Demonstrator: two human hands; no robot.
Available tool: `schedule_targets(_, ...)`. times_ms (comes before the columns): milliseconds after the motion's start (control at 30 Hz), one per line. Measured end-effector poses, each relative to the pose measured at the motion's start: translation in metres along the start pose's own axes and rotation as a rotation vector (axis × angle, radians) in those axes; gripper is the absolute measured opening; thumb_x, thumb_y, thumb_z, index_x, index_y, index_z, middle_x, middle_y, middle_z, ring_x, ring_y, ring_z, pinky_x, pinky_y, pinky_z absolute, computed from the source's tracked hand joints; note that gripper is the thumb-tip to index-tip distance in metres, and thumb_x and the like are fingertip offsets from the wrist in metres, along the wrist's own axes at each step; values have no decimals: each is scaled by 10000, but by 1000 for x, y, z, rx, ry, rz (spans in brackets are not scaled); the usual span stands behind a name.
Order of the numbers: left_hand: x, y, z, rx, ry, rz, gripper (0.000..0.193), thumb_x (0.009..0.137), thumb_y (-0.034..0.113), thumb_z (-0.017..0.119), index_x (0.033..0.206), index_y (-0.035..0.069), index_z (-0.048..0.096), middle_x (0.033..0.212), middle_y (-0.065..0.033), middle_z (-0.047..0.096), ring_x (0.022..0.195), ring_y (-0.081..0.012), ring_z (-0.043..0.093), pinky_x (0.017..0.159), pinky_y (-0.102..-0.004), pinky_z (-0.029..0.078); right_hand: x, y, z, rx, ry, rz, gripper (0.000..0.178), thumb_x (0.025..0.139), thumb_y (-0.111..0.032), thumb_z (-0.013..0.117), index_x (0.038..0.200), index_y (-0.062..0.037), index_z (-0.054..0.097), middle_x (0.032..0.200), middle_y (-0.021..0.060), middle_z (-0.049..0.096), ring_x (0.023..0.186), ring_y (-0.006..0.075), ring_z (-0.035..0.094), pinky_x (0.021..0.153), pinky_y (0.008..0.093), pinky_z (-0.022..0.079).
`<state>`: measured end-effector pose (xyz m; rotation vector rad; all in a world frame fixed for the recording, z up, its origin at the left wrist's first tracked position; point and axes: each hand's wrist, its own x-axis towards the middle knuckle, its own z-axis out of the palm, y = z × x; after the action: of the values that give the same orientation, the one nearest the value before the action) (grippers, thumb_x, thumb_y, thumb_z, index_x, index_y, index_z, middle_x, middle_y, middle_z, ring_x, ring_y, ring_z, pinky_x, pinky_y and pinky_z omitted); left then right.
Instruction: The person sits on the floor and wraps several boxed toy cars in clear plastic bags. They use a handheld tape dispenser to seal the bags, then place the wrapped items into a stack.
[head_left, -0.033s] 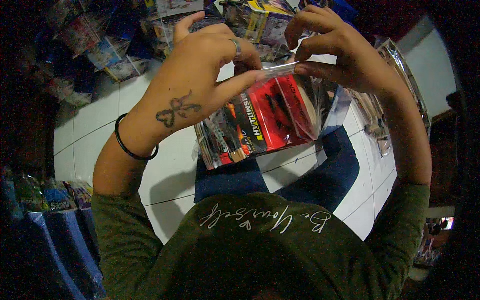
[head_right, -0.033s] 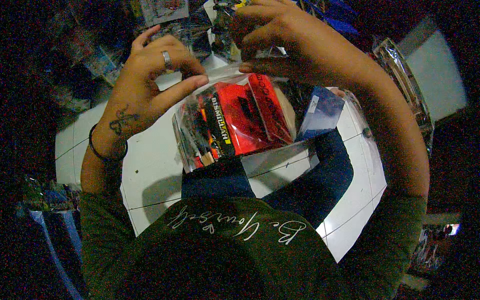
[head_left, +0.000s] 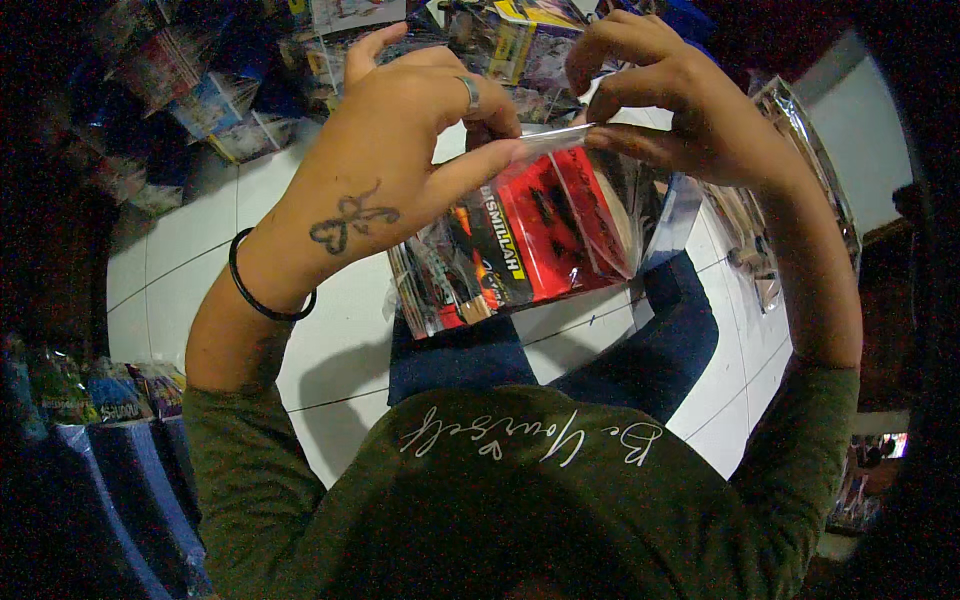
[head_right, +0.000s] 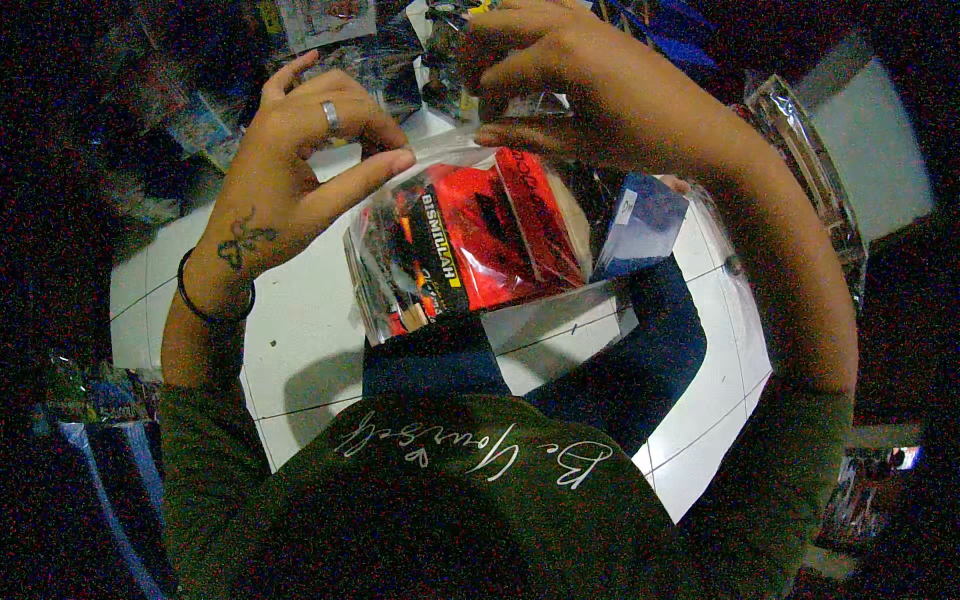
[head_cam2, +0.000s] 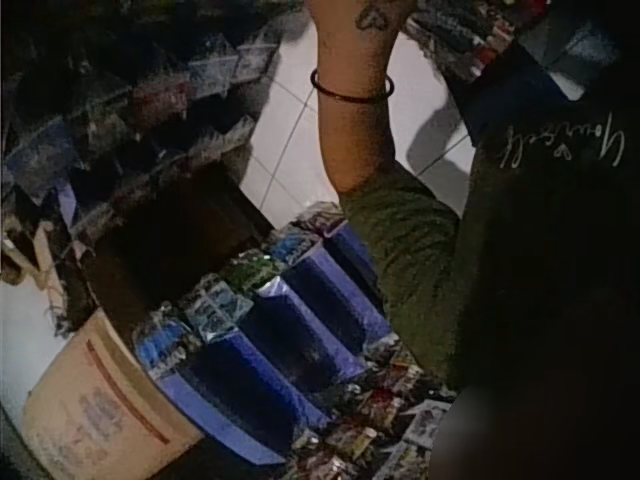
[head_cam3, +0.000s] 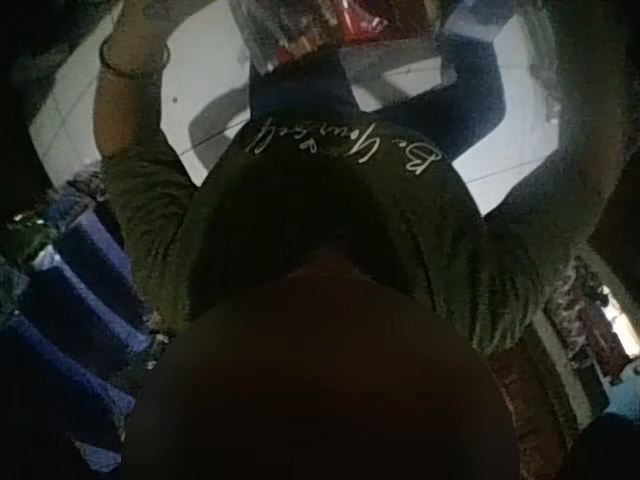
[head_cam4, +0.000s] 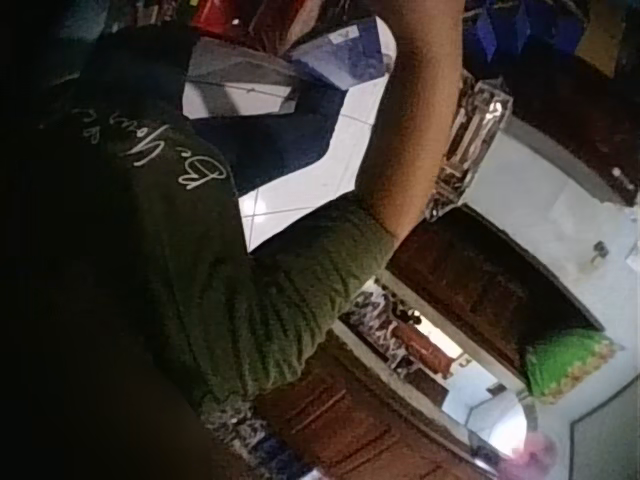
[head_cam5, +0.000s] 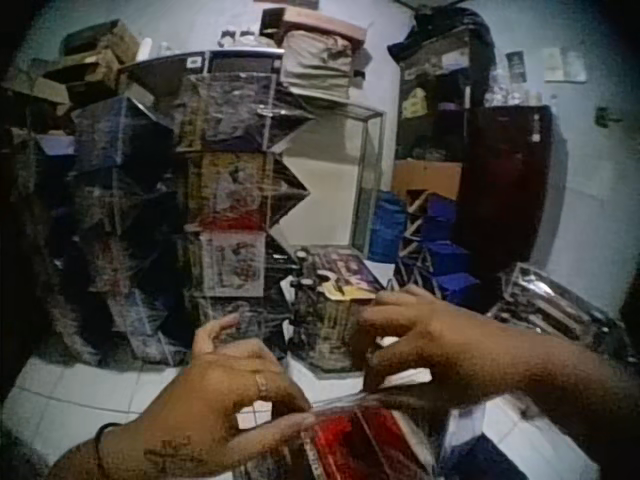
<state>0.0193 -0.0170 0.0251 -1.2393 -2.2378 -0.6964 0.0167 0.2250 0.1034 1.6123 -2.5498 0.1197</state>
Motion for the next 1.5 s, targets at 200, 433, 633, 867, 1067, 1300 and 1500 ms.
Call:
schedule_targets(200,-3,3,-18,116,-197,-107,145,787,232,714,837,111,652,844,-12,619,924,-194,593,1067,-465,225,-2,-3,21,-5,142,-8,139,698,-68,716,788,-33,616,949,92,579,955,274,548,829,388,407)
schedule_targets(433,4,2,9,-178,-10,-45,252,829,324,638,945,100,654,869,-51,649,826,-199,612,994,-431,324,-1,-3,19,52,145,18,149,700,-60,711,830,-46,640,986,98,582,971,281,549,849,395,405)
schedule_targets(633,9,-13,31,-942,-177,-382,313,861,324,610,985,40,651,830,-73,628,757,-110,558,646,-247,454,-5,-17,28,-406,316,-107,215,678,-145,731,875,-102,660,1044,65,590,1026,268,544,897,411,393)
schedule_targets(867,2,11,21,-171,19,-118,212,841,292,642,906,90,651,860,-52,639,921,-212,592,1017,-476,242,-15,-3,43,-328,220,-78,200,671,-166,726,827,-94,623,1011,45,583,1036,252,528,892,412,388)
schedule_targets(1067,-8,14,25,-15,106,-79,103,792,218,674,822,121,656,802,-1,629,932,-178,561,1033,-512,159,-20,-1,0,-159,-30,240,241,692,-171,747,838,-55,593,1005,97,557,1012,284,521,877,398,379)
schedule_targets(1300,-9,28,18,23,125,-138,112,735,180,737,792,119,662,804,-15,597,917,-206,566,1065,-514,162,-16,-9,54,-204,179,-10,236,678,-228,690,881,-129,620,860,-3,571,956,215,512,907,433,350)
schedule_targets(1500,-20,35,-11,-9,75,-307,104,737,142,724,813,112,660,802,-15,623,927,-210,571,1089,-496,152,-13,1,68,-158,368,-89,135,713,-261,674,745,-137,631,788,-24,584,915,214,510,840,418,360)
